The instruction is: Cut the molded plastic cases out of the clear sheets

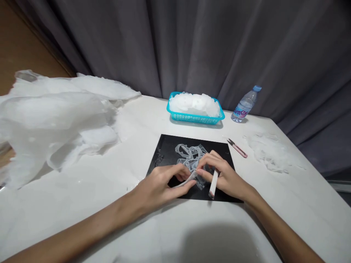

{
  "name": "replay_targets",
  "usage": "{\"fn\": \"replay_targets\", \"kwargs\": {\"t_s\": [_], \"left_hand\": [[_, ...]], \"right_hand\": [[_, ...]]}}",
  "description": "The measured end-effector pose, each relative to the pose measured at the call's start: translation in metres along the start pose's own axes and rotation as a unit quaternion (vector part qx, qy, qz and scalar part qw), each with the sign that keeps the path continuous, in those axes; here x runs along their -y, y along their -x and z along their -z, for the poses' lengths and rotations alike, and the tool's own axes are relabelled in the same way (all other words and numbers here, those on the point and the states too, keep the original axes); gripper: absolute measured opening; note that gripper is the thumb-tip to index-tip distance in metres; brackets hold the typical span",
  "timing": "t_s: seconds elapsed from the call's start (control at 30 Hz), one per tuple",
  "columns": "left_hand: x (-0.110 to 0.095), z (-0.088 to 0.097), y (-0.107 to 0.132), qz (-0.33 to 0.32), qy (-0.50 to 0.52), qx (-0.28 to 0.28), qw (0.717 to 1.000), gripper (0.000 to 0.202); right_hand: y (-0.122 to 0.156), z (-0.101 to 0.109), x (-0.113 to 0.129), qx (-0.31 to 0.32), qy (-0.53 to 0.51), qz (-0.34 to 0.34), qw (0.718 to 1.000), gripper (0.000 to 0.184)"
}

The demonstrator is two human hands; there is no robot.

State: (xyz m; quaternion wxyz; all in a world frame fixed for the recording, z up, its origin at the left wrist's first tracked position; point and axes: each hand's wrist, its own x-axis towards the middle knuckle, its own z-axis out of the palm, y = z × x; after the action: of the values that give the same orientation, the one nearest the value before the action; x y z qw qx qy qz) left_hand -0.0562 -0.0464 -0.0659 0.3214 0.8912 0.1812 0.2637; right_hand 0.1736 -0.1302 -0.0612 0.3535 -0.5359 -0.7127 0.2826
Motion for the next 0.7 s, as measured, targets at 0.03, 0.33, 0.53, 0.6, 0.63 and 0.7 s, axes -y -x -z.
{"fn": "replay_targets", "kwargs": {"t_s": [0.03,0.33,0.53,0.6,0.63,0.7], "left_hand": [[-0.002,0.000,-0.001,0.043,0.020,0.025,0.999,0.019],[-0.006,0.004,-0.004,0.097,0.033,0.087,0.991,0.025],[-0.006,-0.008,0.007,-0.207,-0.133,0.012,0.969,0.022],[-0.005,-0.008,0.008,-0.151,-0.094,0.016,0.984,0.016],[-0.003,-0.007,0.007,-0.085,-0.049,0.024,0.995,0.014],[0.002,-0.003,0.003,0.062,0.065,0.046,0.995,0.017]], "right_hand": [[0.000,-0.001,0.001,-0.002,0.003,0.005,1.000,0.008],[0.001,-0.001,0.008,0.005,0.008,0.005,1.000,0.015],[-0.021,-0.025,-0.014,-0.089,0.183,-0.011,0.979,0.020],[-0.029,-0.027,-0.022,-0.118,0.215,-0.016,0.969,0.018],[-0.031,-0.026,-0.025,-0.130,0.214,-0.020,0.968,0.017],[-0.032,-0.022,-0.028,-0.160,0.196,-0.033,0.967,0.016]]}}
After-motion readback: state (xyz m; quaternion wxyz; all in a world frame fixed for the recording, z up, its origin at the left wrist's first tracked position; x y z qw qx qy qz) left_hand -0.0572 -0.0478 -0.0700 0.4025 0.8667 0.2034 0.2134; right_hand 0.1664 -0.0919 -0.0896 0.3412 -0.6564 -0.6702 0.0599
